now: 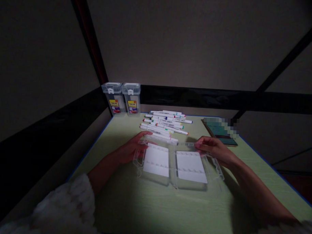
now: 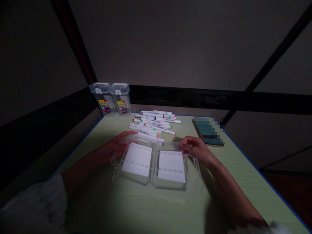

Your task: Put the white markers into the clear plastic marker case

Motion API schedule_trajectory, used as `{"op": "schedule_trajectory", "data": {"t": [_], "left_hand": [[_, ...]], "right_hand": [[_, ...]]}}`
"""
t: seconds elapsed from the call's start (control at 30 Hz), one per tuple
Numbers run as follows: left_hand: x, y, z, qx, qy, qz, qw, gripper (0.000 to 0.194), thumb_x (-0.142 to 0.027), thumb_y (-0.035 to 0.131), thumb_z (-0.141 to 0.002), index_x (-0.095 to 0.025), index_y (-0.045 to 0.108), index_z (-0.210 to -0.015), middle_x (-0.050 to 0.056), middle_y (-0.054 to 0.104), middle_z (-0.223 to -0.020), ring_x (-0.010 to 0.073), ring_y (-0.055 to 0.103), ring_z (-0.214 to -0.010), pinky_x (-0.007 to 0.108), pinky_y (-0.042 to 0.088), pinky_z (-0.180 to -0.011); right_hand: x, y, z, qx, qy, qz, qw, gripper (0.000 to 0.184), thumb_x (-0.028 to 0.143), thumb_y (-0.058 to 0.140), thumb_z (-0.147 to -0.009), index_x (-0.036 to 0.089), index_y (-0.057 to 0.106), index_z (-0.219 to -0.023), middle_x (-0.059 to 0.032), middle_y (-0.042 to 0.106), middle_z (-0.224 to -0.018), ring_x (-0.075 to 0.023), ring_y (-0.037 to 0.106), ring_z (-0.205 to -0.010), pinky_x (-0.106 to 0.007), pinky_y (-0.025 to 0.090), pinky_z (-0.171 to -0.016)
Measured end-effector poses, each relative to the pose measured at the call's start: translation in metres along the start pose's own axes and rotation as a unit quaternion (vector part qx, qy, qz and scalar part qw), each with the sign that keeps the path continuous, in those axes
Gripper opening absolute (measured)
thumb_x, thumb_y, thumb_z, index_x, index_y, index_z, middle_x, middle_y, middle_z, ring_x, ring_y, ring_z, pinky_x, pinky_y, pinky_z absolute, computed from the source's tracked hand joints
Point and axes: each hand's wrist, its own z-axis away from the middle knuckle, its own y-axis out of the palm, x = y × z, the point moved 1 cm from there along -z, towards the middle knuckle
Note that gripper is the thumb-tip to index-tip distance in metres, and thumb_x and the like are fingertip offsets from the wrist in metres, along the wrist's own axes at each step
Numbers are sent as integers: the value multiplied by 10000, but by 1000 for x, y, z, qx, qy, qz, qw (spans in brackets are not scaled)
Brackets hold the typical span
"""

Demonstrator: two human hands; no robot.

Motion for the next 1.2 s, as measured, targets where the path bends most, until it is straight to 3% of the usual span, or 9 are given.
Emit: {"op": "schedule_trajectory", "data": {"t": [0.3, 0.73, 0.97, 1.1, 1.2], "left_hand": [[0, -1, 1, 14, -56, -12, 998, 628, -150, 698, -575, -220, 359, -1099, 51, 605, -953, 165, 609, -793, 264, 489, -652], [4, -4, -1, 27, -61, -44, 997, 578, -178, 681, -589, -222, 356, -1065, 56, 567, -993, 166, 586, -799, 282, 471, -645], [5, -4, 1, 14, -65, -102, 993, 568, -189, 678, -587, -201, 365, -1061, 62, 568, -998, 159, 578, -802, 252, 439, -633], [10, -13, -4, 13, -24, -187, 982, 526, -201, 639, -619, -196, 399, -1087, 52, 568, -1034, 137, 561, -789, 230, 414, -632], [14, -21, -10, -6, 3, -250, 968, 532, -198, 631, -592, -178, 420, -1081, 45, 569, -1012, 166, 549, -853, 263, 423, -690]], "right_hand": [[-4, -3, -2, 44, 58, 27, 997, 304, 369, 740, -527, 154, 541, -608, 16, 575, -562, -87, 519, -504, -225, 408, -501], [-9, -2, -6, 34, 57, 38, 997, 327, 390, 733, -523, 150, 531, -612, 21, 568, -555, -83, 511, -491, -224, 396, -488], [-13, -3, -9, 27, 16, 102, 994, 358, 482, 676, -569, 158, 536, -626, 7, 567, -554, -102, 505, -508, -245, 407, -505], [-12, -5, -10, 28, -36, 160, 986, 401, 541, 642, -571, 155, 541, -610, 10, 525, -531, -107, 478, -495, -250, 392, -492], [-13, -7, -12, 13, -85, 250, 965, 418, 569, 568, -631, 152, 566, -620, -13, 542, -548, -117, 474, -502, -252, 378, -483]]}}
